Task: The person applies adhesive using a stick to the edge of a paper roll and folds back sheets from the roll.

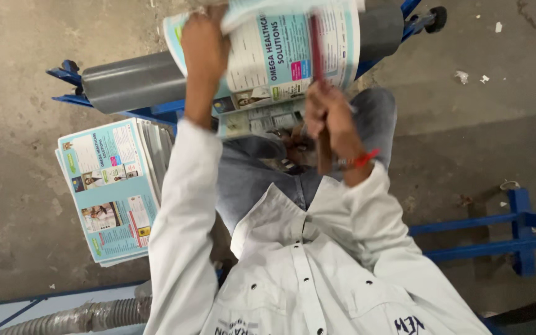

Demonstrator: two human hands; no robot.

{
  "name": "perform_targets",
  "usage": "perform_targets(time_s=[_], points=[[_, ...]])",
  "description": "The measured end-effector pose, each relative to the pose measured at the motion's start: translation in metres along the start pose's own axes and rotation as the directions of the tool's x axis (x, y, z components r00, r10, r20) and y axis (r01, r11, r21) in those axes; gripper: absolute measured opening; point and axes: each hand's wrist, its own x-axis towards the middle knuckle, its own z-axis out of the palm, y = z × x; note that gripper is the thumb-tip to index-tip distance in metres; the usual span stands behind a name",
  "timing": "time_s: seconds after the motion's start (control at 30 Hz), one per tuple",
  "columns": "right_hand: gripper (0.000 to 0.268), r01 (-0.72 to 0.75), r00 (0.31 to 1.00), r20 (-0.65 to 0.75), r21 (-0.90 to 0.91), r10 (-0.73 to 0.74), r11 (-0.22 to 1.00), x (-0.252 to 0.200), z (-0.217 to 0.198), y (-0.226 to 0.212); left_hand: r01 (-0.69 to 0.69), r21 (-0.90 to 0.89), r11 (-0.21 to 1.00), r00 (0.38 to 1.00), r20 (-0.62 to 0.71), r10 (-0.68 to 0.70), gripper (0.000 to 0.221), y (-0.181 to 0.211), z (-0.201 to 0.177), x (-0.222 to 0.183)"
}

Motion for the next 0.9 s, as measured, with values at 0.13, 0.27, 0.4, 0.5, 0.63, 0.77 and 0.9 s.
perform_targets(time_s=[0.13, 0.27, 0.4, 0.5, 0.63, 0.77, 0.9], points=[[0.023, 0.166, 0.953, -0.271, 0.081, -0.139, 0.983, 0.051, -0.033, -0.013, -0.042, 0.07, 0.997, 0.999, -0.017, 0.043, 0.044, -0.018, 0.014, 0.029], [0.023, 0.303, 0.905, -0.323, 0.029, -0.278, 0.953, 0.071, -0.019, 0.005, -0.223, 0.145, 0.964, 0.955, -0.167, 0.246, 0.067, -0.016, 0.036, -0.016], [0.023, 0.226, 0.946, -0.27, 0.149, -0.18, 0.963, 0.033, 0.019, 0.035, -0.224, 0.26, 0.939, 0.919, -0.264, 0.292, 0.079, 0.012, 0.033, -0.079], [0.023, -0.013, 1.0, 0.01, 0.152, 0.011, 0.988, 0.005, 0.022, 0.024, -0.193, 0.153, 0.969, 0.922, -0.311, 0.233, 0.073, 0.031, 0.011, -0.078], [0.023, -0.053, 0.997, -0.048, 0.153, 0.061, 0.987, 0.004, -0.007, 0.01, -0.031, 0.036, 0.999, 0.999, -0.038, 0.033, 0.067, 0.004, -0.009, -0.032], [0.023, 0.254, 0.939, -0.254, 0.061, -0.231, 0.965, 0.059, -0.036, -0.004, -0.029, -0.018, 0.999, 0.999, -0.031, 0.028, 0.058, -0.027, 0.007, 0.015], [0.024, 0.277, 0.889, -0.373, -0.023, -0.265, 0.961, 0.086, -0.03, 0.014, -0.219, 0.093, 0.971, 0.958, -0.168, 0.232, 0.069, -0.027, 0.028, -0.027]])
